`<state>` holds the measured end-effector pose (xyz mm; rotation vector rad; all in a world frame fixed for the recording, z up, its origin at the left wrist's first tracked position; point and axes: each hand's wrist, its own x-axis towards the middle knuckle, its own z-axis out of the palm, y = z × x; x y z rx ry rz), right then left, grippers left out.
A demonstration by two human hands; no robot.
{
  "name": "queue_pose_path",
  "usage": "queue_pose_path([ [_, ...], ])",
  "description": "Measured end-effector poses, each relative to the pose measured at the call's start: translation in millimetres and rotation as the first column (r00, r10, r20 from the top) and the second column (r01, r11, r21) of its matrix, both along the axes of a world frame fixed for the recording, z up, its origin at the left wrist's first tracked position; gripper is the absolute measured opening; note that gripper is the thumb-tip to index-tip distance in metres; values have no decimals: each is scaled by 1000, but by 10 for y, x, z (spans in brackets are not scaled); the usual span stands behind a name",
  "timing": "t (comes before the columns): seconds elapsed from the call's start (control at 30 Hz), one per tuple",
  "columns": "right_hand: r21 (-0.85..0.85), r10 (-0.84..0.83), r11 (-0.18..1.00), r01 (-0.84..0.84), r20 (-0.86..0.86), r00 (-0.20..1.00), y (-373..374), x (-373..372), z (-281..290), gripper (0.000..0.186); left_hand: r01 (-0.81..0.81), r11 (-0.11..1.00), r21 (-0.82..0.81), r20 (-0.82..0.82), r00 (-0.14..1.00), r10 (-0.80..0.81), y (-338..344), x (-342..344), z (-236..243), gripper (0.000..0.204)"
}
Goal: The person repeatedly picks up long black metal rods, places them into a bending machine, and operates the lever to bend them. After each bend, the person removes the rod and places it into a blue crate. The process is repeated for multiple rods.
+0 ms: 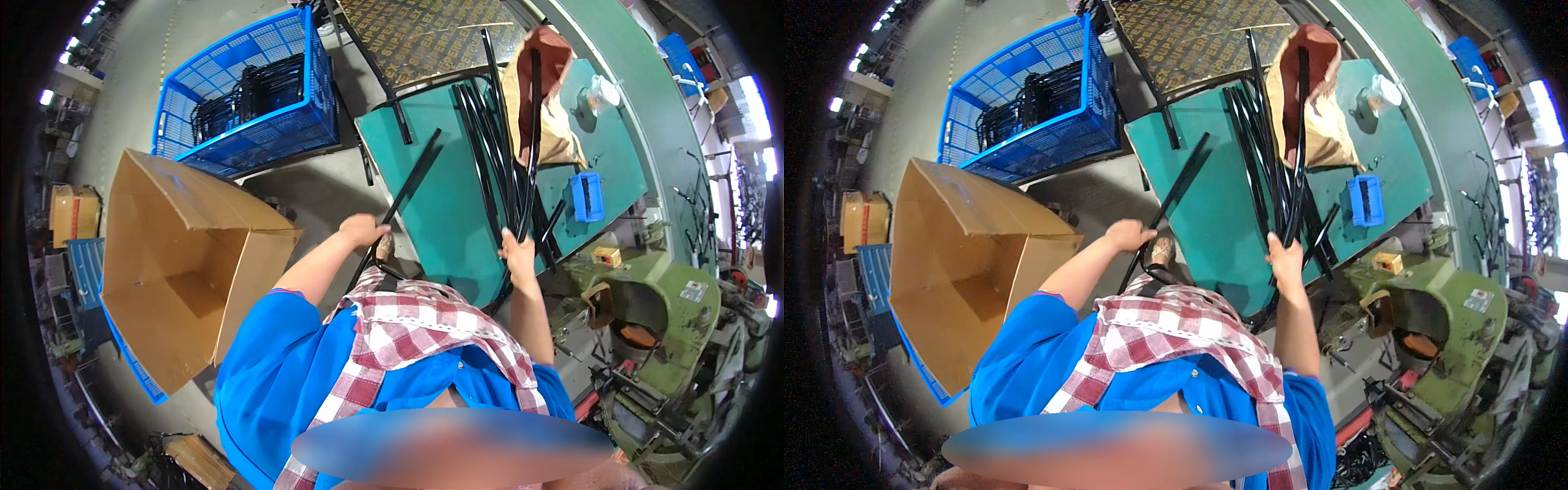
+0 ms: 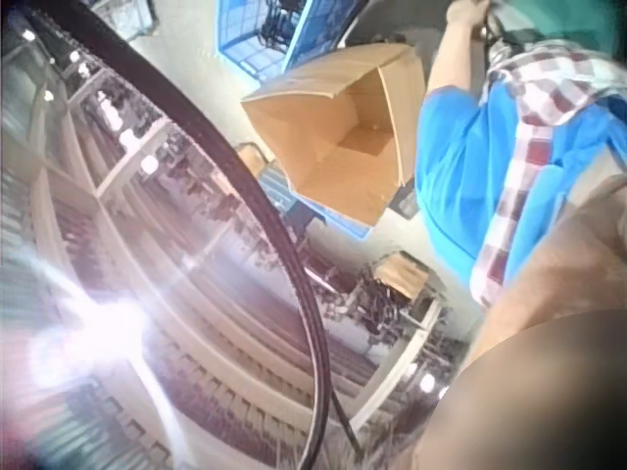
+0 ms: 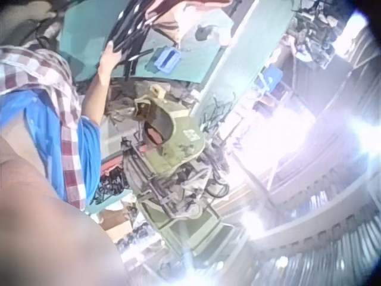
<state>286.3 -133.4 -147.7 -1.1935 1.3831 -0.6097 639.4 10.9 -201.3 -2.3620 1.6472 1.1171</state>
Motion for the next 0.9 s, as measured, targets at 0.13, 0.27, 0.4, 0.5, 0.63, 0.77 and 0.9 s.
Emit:
queue_pose_path([
  [0.13, 68, -91, 993, 98, -99, 991, 218, 119, 110, 22, -339, 716, -611, -224, 941, 254, -1025, 398, 276, 38],
  [0.27, 86, -126, 988, 127, -17, 992, 398, 352, 321, 28, -561, 709, -427, -293, 828, 478, -2024, 608, -82, 58],
  [0.4, 124, -152, 980, 153, -16, 988, 513, 411, 330, 23, -608, 771, -189, -238, 790, 565, -2394, 774, 30, 64],
  [0.5, 140, -149, 979, 147, 3, 989, 562, 466, 435, 21, -624, 755, -203, -223, 780, 585, -2424, 886, -75, 56],
  [0.63, 29, -66, 997, 66, 14, 998, 526, 561, 604, 21, -903, 421, 88, -790, 194, 581, -2368, 1080, -289, 19],
  [0.77, -123, 133, 981, -148, -124, 983, 361, 938, 964, 23, -952, 300, 67, -852, 102, 514, -2168, 1440, -385, 20],
  [0.9, -161, 109, 982, -102, 41, 993, 372, 1250, 781, 24, -994, 106, -2, -813, 64, 579, -1987, 1656, -146, 25],
])
